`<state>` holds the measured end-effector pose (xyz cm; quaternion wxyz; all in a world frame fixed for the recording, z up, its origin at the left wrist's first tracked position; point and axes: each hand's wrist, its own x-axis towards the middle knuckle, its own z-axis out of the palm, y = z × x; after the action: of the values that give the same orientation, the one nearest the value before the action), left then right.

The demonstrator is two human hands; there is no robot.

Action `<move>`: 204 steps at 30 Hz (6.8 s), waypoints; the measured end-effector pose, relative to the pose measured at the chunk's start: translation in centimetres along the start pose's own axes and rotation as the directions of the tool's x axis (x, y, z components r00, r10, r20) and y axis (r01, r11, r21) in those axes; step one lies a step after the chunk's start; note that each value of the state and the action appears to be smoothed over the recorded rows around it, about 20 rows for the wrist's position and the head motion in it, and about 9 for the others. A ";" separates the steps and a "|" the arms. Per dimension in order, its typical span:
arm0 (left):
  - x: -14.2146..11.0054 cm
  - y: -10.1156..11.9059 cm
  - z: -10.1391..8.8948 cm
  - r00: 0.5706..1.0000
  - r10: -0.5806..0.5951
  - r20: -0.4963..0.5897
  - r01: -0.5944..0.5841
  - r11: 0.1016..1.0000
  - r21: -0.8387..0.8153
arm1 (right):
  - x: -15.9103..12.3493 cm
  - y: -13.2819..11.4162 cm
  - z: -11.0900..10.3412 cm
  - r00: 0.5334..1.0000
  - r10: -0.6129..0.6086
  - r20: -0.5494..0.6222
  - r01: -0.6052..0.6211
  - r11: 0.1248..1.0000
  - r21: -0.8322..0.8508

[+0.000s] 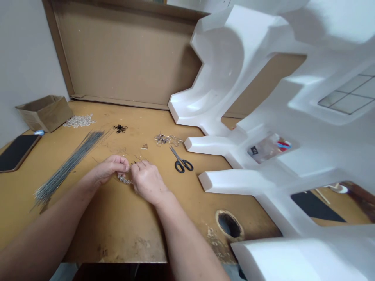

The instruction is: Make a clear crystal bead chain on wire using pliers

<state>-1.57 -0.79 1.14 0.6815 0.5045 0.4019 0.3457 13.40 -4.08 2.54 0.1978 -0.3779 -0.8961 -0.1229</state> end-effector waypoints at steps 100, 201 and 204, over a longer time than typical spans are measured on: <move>1.2 -0.1 -1.4 0.884 0.181 -0.432 -0.275 0.947 -0.166 | 1.1 -0.2 0.1 0.794 0.518 0.318 -0.588 0.521 0.618; 0.1 0.2 -1.5 0.933 0.259 -0.250 -0.179 0.936 0.302 | 0.0 1.9 -2.7 0.987 0.115 0.108 -0.118 0.993 0.025; -0.1 0.6 -1.6 0.945 0.235 -0.228 -0.162 0.941 0.296 | 0.1 2.0 -2.8 0.991 0.076 0.110 -0.080 0.996 0.034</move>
<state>-3.05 -0.07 1.43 0.5080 0.5823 0.4782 0.4174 15.54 -3.71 5.18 0.1608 -0.4148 -0.8922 -0.0774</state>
